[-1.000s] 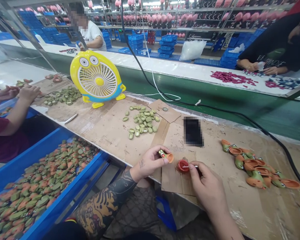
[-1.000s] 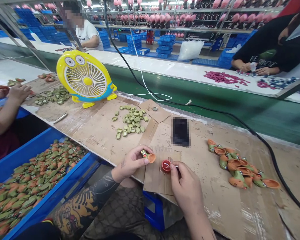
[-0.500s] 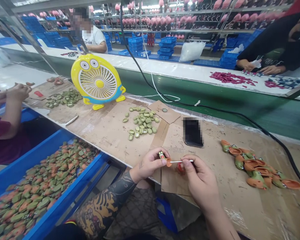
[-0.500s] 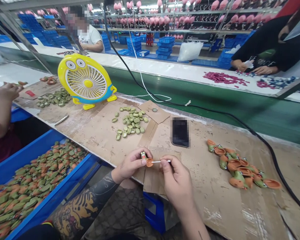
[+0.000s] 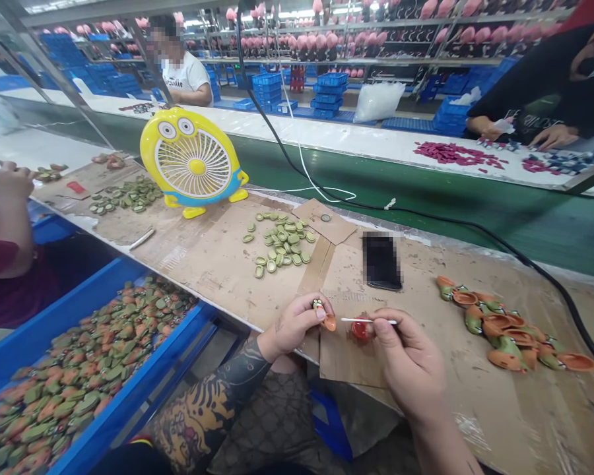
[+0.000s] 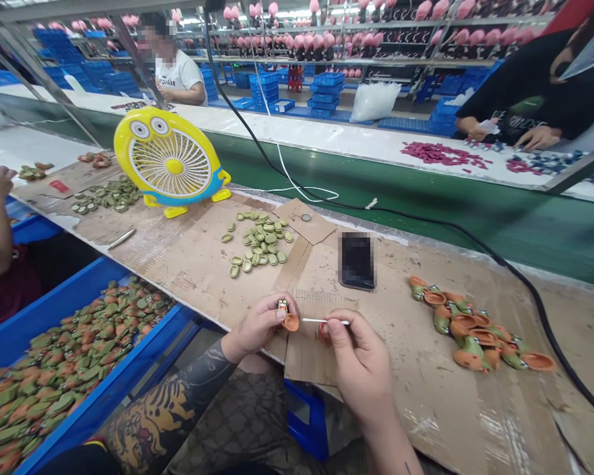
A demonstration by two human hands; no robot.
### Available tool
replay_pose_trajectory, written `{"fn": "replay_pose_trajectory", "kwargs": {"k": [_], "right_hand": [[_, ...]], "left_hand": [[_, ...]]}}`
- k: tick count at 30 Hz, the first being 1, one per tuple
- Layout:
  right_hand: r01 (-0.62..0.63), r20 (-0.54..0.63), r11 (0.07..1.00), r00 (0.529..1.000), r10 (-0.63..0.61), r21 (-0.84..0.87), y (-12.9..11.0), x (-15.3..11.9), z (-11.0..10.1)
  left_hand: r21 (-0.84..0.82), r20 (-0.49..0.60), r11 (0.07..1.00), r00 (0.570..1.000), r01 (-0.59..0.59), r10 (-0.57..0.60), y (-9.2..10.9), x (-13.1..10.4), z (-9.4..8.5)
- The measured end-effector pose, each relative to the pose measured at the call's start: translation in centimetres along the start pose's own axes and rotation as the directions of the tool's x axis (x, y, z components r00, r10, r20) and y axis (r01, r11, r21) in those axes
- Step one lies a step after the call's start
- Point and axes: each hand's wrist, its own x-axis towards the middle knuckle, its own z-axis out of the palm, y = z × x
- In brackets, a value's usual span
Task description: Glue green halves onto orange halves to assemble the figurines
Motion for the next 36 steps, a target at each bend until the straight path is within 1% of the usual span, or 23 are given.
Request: {"fn": "replay_pose_trajectory", "kwargs": {"k": [3,4,5,7,8,9,11,12,13,14,15,16,18,20,22,23,25,26,28,31,33,34,36], "right_hand": [[-0.022,-0.134,0.981,0.991,-0.004,-0.195,0.4,0.3,-1.3],[-0.030,-0.138,0.963,0.990,-0.008,-0.267,0.6,0.4,-1.7],[-0.030,-0.113,0.944,0.994,-0.008,-0.329,0.8,0.5,-2.0],[0.005,-0.026,0.904,0.999,-0.018,-0.428,0.9,0.6,-2.4],[0.033,-0.002,0.882,0.999,-0.038,-0.470,0.7,0.6,-2.5],[0.057,-0.006,0.854,0.998,-0.070,-0.517,0.5,0.7,-2.4],[0.080,-0.072,0.795,0.986,-0.153,-0.601,-0.3,1.2,-1.9],[0.087,-0.087,0.780,0.980,-0.179,-0.620,-0.8,1.8,-1.4],[0.105,-0.062,0.777,0.981,-0.182,-0.621,-1.3,2.6,-0.6],[0.137,0.005,0.780,0.986,-0.168,-0.611,-1.8,3.7,0.5],[0.172,0.104,0.783,0.985,-0.137,-0.598,-2.3,4.9,1.9],[0.212,0.220,0.782,0.971,-0.097,-0.587,-2.8,6.2,3.4],[0.244,0.382,0.740,0.924,0.019,-0.626,-3.4,8.9,6.7],[0.241,0.411,0.723,0.909,0.065,-0.647,-3.5,11.3,9.8],[0.209,0.390,0.718,0.916,0.094,-0.664,-3.0,13.0,11.9],[0.193,0.381,0.719,0.918,0.107,-0.668,-2.7,13.6,12.6],[0.172,0.376,0.731,0.919,0.123,-0.660,-2.3,14.2,13.3],[0.167,0.378,0.744,0.918,0.123,-0.647,-2.3,14.2,13.2],[0.160,0.388,0.790,0.916,0.105,-0.592,-2.8,13.5,12.4],[0.161,0.434,0.891,0.900,0.044,-0.424,-4.6,10.8,9.5],[0.128,0.455,0.962,0.891,-0.003,-0.243,-5.6,8.0,6.8],[0.050,0.436,0.998,0.900,-0.024,-0.048,-5.9,6.4,5.4],[-0.055,0.363,0.976,0.931,-0.026,0.210,-6.1,3.3,3.0]], "left_hand": [[-0.036,-0.005,0.999,1.000,-0.002,0.002,-0.3,0.0,-0.1],[-0.046,-0.007,0.999,1.000,-0.008,0.008,-0.3,0.0,0.0],[-0.056,-0.012,0.998,1.000,-0.017,0.016,-0.3,0.1,0.0],[-0.071,-0.033,0.997,0.999,-0.038,0.035,-0.4,0.1,0.0],[-0.077,-0.050,0.996,0.998,-0.049,0.045,-0.4,0.1,0.0],[-0.082,-0.069,0.995,0.996,-0.061,0.056,-0.5,0.1,0.1],[-0.087,-0.110,0.992,0.991,-0.090,0.080,-0.6,0.1,0.1],[-0.086,-0.132,0.990,0.986,-0.109,0.097,-0.6,0.0,0.1],[-0.081,-0.161,0.988,0.980,-0.133,0.119,-0.7,-0.1,0.1],[-0.071,-0.196,0.984,0.970,-0.161,0.145,-0.7,-0.4,0.2],[-0.056,-0.238,0.980,0.956,-0.193,0.174,-0.7,-0.8,0.3],[-0.039,-0.282,0.974,0.938,-0.223,0.204,-0.7,-1.3,0.5],[-0.008,-0.353,0.963,0.902,-0.269,0.249,-0.7,-2.9,1.1],[0.006,-0.380,0.958,0.886,-0.286,0.266,-0.7,-4.7,1.8],[0.006,-0.365,0.960,0.893,-0.281,0.264,-0.5,-6.3,2.2],[0.006,-0.350,0.961,0.900,-0.276,0.260,-0.4,-7.0,2.3],[0.004,-0.319,0.965,0.914,-0.264,0.251,0.1,-8.0,2.2],[0.001,-0.307,0.966,0.919,-0.258,0.246,0.4,-8.2,2.0],[-0.003,-0.290,0.969,0.928,-0.247,0.235,1.0,-8.5,1.6],[-0.071,-0.266,0.975,0.946,-0.208,0.183,1.6,-8.2,1.0],[-0.164,-0.252,0.969,0.957,-0.186,0.141,2.0,-7.8,0.8],[-0.200,-0.242,0.964,0.962,-0.176,0.126,2.2,-7.6,0.9],[-0.203,-0.209,0.965,0.971,-0.164,0.121,2.7,-7.2,1.5]]}}
